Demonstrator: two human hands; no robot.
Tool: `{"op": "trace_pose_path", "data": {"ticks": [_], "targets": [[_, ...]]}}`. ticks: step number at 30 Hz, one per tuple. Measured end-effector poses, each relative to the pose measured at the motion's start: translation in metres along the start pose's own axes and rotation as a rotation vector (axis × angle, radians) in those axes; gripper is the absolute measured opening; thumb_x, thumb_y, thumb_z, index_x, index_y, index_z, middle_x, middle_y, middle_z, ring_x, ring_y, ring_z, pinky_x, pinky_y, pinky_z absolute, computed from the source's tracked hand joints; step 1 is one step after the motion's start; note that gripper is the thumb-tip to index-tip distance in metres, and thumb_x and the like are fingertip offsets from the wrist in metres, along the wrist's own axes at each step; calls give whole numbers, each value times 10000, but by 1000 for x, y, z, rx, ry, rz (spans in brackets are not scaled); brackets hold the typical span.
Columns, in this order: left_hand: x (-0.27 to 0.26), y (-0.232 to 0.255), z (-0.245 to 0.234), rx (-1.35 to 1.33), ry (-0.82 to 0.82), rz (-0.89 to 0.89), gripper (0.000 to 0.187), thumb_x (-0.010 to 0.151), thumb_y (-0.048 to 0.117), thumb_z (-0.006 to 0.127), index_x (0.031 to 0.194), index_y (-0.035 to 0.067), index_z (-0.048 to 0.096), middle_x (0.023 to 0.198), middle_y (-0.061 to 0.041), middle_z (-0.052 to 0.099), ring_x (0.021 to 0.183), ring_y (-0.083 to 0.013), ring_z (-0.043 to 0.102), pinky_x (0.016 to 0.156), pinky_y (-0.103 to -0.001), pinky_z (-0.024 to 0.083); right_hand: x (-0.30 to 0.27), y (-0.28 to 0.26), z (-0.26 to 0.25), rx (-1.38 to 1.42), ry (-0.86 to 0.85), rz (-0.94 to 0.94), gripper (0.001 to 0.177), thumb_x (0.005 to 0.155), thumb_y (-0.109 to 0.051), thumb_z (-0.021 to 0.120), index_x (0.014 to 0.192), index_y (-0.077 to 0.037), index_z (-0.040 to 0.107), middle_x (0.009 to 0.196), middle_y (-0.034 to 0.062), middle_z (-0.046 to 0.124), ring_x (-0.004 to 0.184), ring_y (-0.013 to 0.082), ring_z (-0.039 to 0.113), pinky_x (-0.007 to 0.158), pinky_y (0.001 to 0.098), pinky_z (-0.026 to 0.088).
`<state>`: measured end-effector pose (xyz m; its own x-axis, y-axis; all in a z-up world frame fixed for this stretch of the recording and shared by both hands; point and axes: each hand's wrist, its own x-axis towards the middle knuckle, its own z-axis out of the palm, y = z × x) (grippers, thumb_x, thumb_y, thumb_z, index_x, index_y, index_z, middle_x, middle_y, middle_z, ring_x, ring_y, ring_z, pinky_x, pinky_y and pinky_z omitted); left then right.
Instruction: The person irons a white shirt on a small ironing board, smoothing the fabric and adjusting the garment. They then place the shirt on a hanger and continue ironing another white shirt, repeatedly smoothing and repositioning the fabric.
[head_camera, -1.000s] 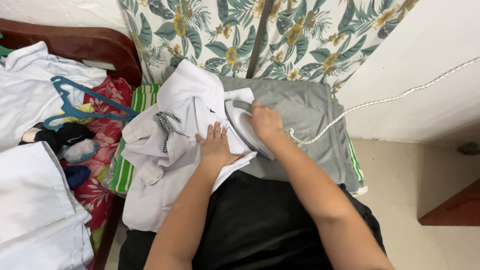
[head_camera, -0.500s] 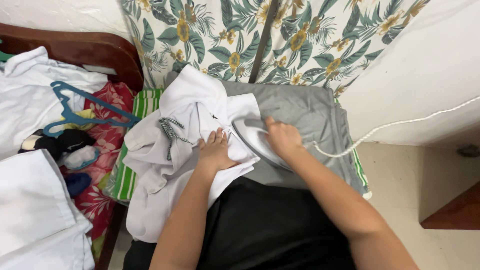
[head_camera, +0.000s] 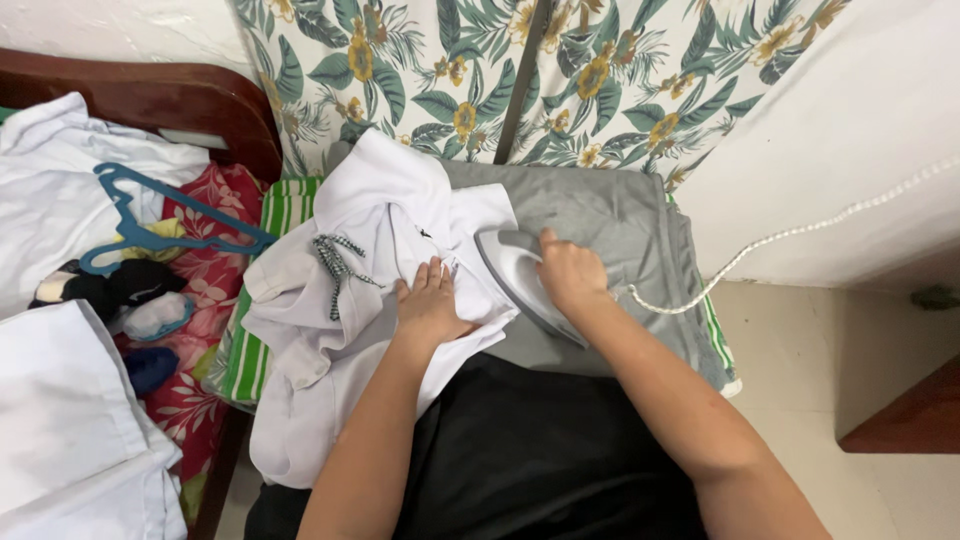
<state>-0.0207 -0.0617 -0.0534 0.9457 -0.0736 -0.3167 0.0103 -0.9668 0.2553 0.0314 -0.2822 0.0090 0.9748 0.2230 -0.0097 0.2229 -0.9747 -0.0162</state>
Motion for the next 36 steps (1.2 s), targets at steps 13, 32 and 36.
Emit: {"op": "trace_pose_path", "data": {"ticks": [13, 32, 36], "targets": [[-6, 0, -5, 9, -61, -17, 1252, 712, 716, 743, 1625, 87, 163, 1725, -85, 57, 1584, -254, 76, 1234, -603, 105, 103, -15, 16, 28, 129, 26, 286, 936, -175, 626, 1184, -37, 592, 998, 234, 747, 951, 407, 737, 818, 492, 588], [-13, 48, 14, -230, 306, 4, 724, 987, 667, 459, 1295, 38, 639, 1285, -207, 649, 1250, -400, 569, 1110, -540, 380, -7, 82, -16, -200, 494, 5, 765, 790, -390, 730, 1462, -107, 498, 1325, 205, 602, 1292, 401, 513, 1060, 592, 380], [29, 10, -73, -564, 256, 153, 631, 1024, 595, 526, 1284, 32, 637, 1132, -230, 691, 1046, -386, 678, 999, -475, 488, -31, 41, -9, 136, 238, -30, 392, 976, -406, 655, 1333, -249, 617, 1434, 66, 622, 1407, 311, 542, 1199, 481, 408]]}}
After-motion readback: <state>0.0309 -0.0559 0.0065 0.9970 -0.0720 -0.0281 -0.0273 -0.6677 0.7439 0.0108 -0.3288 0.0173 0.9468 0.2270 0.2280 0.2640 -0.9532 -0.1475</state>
